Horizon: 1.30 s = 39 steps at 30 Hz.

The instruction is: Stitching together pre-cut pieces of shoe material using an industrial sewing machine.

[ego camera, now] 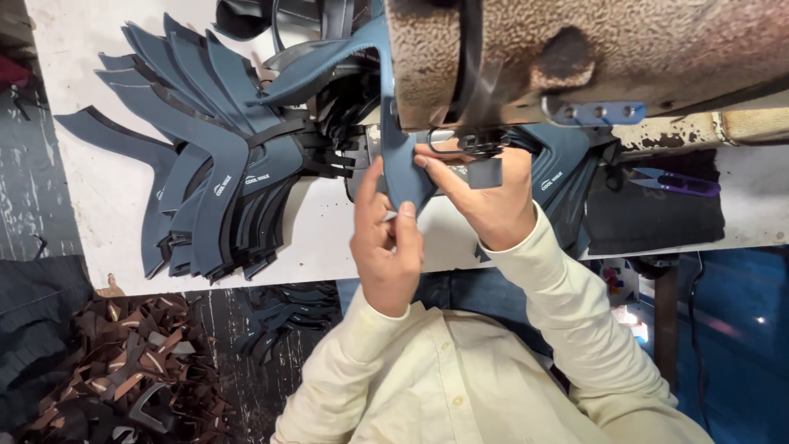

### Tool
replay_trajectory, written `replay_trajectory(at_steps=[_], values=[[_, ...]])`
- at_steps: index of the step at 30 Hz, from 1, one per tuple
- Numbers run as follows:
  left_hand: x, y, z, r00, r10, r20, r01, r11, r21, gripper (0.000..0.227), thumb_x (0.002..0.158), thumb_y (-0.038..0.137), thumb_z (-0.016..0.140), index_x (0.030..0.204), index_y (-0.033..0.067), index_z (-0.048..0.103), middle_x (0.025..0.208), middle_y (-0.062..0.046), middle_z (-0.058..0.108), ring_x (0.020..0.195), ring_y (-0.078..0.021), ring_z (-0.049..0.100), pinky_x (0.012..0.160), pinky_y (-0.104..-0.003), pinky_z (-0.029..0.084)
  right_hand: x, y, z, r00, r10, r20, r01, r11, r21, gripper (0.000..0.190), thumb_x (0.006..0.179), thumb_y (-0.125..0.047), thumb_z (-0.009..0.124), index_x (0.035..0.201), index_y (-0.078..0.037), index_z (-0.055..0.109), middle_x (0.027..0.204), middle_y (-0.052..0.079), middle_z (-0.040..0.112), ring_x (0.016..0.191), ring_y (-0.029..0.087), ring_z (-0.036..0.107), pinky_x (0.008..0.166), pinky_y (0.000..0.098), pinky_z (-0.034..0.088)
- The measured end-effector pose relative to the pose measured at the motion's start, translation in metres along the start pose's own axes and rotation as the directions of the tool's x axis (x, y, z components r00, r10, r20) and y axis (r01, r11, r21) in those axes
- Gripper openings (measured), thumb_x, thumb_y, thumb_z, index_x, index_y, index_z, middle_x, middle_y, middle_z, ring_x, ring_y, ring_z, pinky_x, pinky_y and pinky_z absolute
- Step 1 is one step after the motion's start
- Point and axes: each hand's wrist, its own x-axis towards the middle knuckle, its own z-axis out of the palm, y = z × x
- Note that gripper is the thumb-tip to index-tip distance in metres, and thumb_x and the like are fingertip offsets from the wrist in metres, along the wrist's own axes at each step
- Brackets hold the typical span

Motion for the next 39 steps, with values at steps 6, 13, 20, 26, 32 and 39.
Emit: replay_trajectory(at_steps=[6,13,20,26,32,39], values=[[0.029,0.016,-0.008,0.992,0.102,0.075,-0.115,0.972,0.203,0.061,0.103,-0.005,0.054,0.160,0.0035,0.036,0.090,0.002,0.059,0.071,-0.0010,0.048,0.063,-0.018,0.041,-0.010,0.054,-0.054,0.994,-0.078,-0.073,0.053,0.954,-0.294,0.019,0.094,-0.005,0.080,0.111,0.001,0.075,0.100,0.013,0.077,0.089,0.021,0.075,0.081,0.0318,0.058],[0.068,0.002,-0.029,0.931,0.248,0.266,-0.285,0.953,0.107,0.054,0.110,-0.005,0.053,0.162,0.0035,0.041,0.120,-0.001,0.068,0.085,-0.0027,0.050,0.073,-0.021,0.042,-0.009,0.107,-0.119,0.998,-0.061,0.024,0.062,0.749,-0.659,0.032,0.089,-0.020,0.089,0.110,0.001,0.076,0.103,0.018,0.074,0.091,0.036,0.070,0.083,0.0441,0.055],[0.083,0.021,-0.022,0.967,-0.010,0.254,0.022,0.999,-0.043,0.047,0.104,0.001,0.051,0.150,0.0050,0.047,0.094,0.002,0.067,0.055,0.0004,0.041,0.046,-0.020,0.037,-0.031,0.053,-0.111,0.990,-0.129,-0.050,0.059,0.722,-0.689,0.036,0.086,-0.014,0.094,0.114,0.000,0.075,0.110,0.019,0.072,0.099,0.036,0.069,0.088,0.0425,0.055],[0.021,0.010,-0.009,0.957,0.287,0.029,-0.283,0.912,0.297,0.029,0.108,0.004,0.060,0.136,0.0039,0.063,0.091,0.002,0.060,0.076,-0.0053,0.050,0.070,-0.022,0.043,-0.103,0.059,-0.041,0.946,-0.082,-0.312,0.006,0.972,-0.237,0.063,0.088,-0.009,0.089,0.139,-0.002,0.053,0.134,0.015,0.061,0.113,0.019,0.067,0.100,0.0313,0.057],[-0.006,0.014,-0.001,0.970,0.213,0.116,-0.238,0.926,0.291,0.019,0.101,0.002,0.059,0.120,0.0023,0.058,0.094,0.000,0.064,0.082,-0.0075,0.061,0.074,-0.022,0.050,-0.097,0.052,-0.007,0.970,0.115,0.216,-0.125,0.991,0.035,0.069,0.084,-0.018,0.086,0.141,0.001,0.052,0.123,0.014,0.068,0.105,0.019,0.068,0.089,0.0310,0.057],[0.011,0.010,-0.016,0.989,0.144,0.033,-0.145,0.988,0.052,0.052,0.107,0.003,0.060,0.156,0.0046,0.045,0.107,-0.003,0.072,0.091,-0.0046,0.060,0.081,-0.019,0.049,-0.029,0.010,0.007,0.971,0.197,0.138,-0.230,0.928,0.294,0.043,0.103,-0.004,0.067,0.144,0.003,0.056,0.119,0.011,0.070,0.109,0.015,0.069,0.100,0.0288,0.056]])
